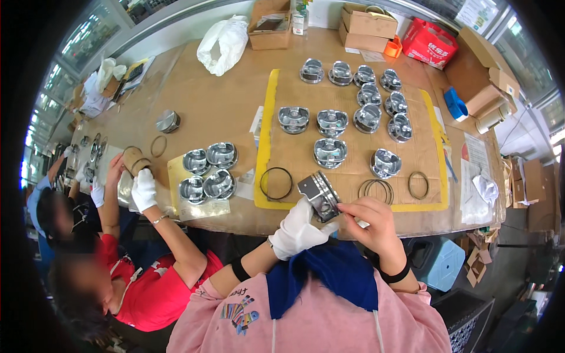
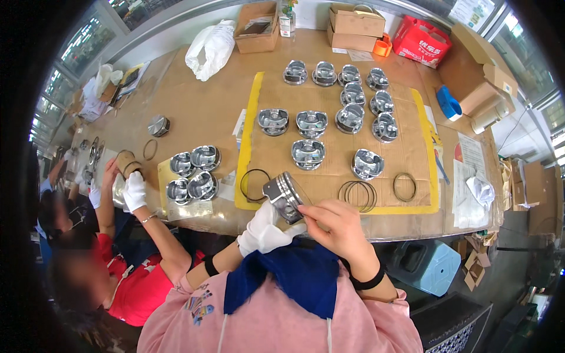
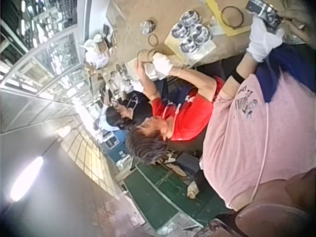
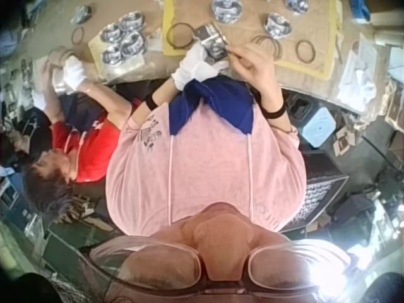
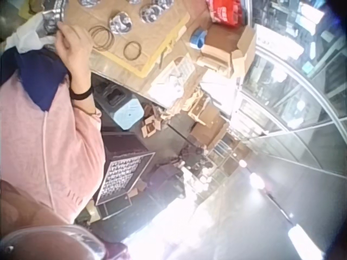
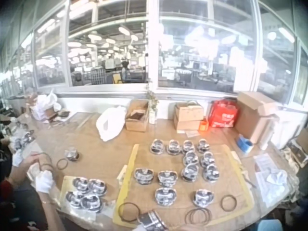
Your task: Installing metal rings onto engine pistons at an assembly table.
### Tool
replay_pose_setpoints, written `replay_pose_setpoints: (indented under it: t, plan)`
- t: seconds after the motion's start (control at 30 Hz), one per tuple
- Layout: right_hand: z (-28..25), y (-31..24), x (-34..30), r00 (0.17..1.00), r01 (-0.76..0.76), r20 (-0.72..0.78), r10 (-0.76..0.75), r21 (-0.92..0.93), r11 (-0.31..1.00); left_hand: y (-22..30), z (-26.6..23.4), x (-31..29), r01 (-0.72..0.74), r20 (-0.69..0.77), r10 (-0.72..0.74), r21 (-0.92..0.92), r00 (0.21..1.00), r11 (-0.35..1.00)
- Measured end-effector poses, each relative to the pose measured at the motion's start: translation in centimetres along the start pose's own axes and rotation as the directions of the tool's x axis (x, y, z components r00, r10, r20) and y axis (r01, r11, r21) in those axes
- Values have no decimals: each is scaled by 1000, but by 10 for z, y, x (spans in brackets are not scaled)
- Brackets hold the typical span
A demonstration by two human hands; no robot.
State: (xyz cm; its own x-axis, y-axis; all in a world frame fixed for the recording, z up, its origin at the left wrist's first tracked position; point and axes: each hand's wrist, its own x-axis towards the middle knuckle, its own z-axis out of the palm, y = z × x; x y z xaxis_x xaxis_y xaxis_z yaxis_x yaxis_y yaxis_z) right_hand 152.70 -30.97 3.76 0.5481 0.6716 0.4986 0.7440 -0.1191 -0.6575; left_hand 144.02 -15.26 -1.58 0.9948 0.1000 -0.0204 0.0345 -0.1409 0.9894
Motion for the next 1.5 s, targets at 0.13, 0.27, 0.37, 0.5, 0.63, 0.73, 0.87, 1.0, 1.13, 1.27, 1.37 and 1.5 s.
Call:
replay_pose_setpoints:
  t: [0.13,0.27,0.37,0.5,0.63,0.73,0.87,1.0,1.13,1.27,1.37,1.5]
  plan:
    - [1,2,-2,1000,-13,2,13,17,1000,9,0,2,-10,-16,11,0,1000,1000]
    - [0,0,-3,999,-34,12,34,38,999,9,2,3,-13,-21,12,-53,1000,999]
    - [0,1,-4,999,-50,14,49,50,998,8,0,4,-17,9,17,-44,1000,999]
    - [3,-4,-4,990,-143,13,142,75,987,4,2,1,12,-33,-14,-73,999,997]
    - [3,-3,-8,961,-274,53,272,31,961,22,-4,1,-1,18,1,-21,1000,1000]
    - [-2,3,-10,936,-350,80,343,109,930,24,-11,0,271,152,-235,-292,960,917]
    - [0,12,4,953,-292,-62,296,75,954,31,-6,-5,211,77,-202,-152,976,966]
    - [7,32,4,980,-189,-50,193,82,979,28,-10,-7,167,110,-159,-65,981,984]
    - [5,39,3,991,-136,-11,136,43,990,21,-7,-8,119,86,-106,-158,991,980]
    - [0,45,-1,988,-156,20,154,130,979,30,-17,-7,68,218,-36,-142,975,987]
    - [-9,40,2,993,-98,76,88,140,985,29,-25,-7,-17,263,16,2,965,1000]
    - [-18,35,8,989,-31,147,3,189,982,44,-31,-2,-214,279,147,225,949,951]
